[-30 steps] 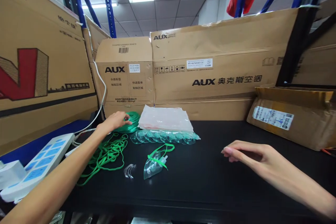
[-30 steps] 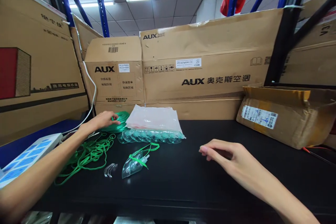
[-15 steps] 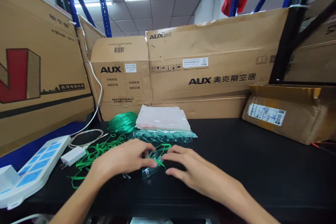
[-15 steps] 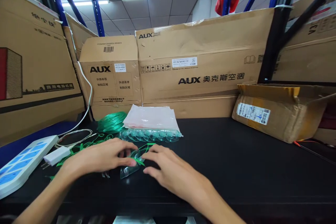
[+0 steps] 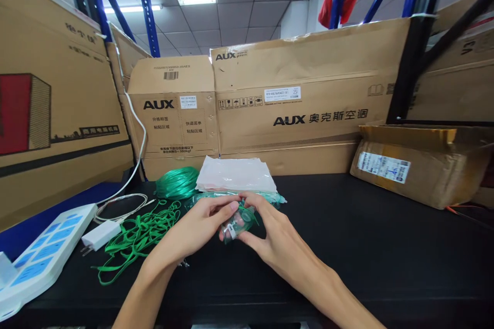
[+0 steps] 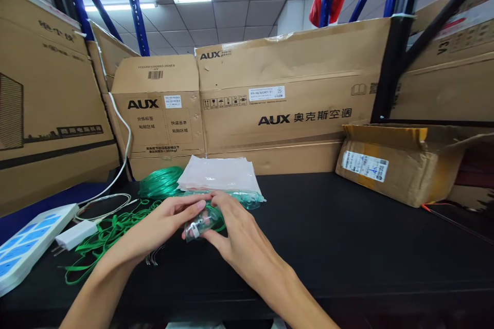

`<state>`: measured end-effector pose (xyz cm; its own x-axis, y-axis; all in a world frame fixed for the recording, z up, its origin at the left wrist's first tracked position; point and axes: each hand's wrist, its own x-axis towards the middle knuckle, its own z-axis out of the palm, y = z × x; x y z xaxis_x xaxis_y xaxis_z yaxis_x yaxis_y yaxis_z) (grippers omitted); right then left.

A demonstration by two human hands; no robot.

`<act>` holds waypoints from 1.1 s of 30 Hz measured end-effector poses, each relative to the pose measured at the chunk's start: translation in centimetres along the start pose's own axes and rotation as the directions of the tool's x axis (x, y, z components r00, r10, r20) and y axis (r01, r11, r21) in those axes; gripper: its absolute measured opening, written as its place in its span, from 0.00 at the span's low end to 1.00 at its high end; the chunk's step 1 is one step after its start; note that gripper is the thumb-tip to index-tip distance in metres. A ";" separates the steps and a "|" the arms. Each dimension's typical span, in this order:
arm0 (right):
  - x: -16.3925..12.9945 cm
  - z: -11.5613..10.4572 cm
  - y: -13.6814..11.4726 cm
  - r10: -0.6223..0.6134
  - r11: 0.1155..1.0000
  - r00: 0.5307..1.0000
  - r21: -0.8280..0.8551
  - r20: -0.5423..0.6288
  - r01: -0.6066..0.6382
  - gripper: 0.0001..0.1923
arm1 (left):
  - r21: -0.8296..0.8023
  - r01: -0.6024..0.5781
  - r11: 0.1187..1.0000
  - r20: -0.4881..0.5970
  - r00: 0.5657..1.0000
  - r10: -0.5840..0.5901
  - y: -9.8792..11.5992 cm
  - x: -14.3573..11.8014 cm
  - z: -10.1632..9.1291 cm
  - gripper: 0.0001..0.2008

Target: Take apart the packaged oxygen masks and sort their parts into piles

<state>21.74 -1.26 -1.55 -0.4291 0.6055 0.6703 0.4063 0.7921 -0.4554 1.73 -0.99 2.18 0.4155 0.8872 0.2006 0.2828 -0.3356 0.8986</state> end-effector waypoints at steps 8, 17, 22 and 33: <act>0.5 -0.4 0.5 0.103 0.965 0.993 0.239 0.048 -0.112 0.19 | 0.126 -0.012 0.992 0.046 0.999 0.006 -0.9 0.3 -0.6 0.30; 1.1 -0.3 1.4 0.323 0.724 0.942 0.619 0.086 -0.305 0.22 | 0.068 -0.054 0.996 -0.006 0.999 0.054 -1.1 0.5 -0.3 0.28; 0.8 -0.1 0.4 0.314 0.810 0.944 0.490 0.100 -0.322 0.24 | 0.138 -0.089 0.986 -0.028 0.995 0.094 -1.5 1.0 0.3 0.23; 0.8 0.2 -0.5 0.327 0.803 0.938 0.488 0.117 -0.341 0.23 | -0.053 -0.107 0.993 0.013 0.994 0.108 -0.4 0.8 1.2 0.16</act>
<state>21.03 -1.21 -0.93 -0.3640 0.8358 0.4111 0.0789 0.4674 -0.8805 2.95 -0.55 1.50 0.4543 0.8419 0.2911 0.1905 -0.4110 0.8915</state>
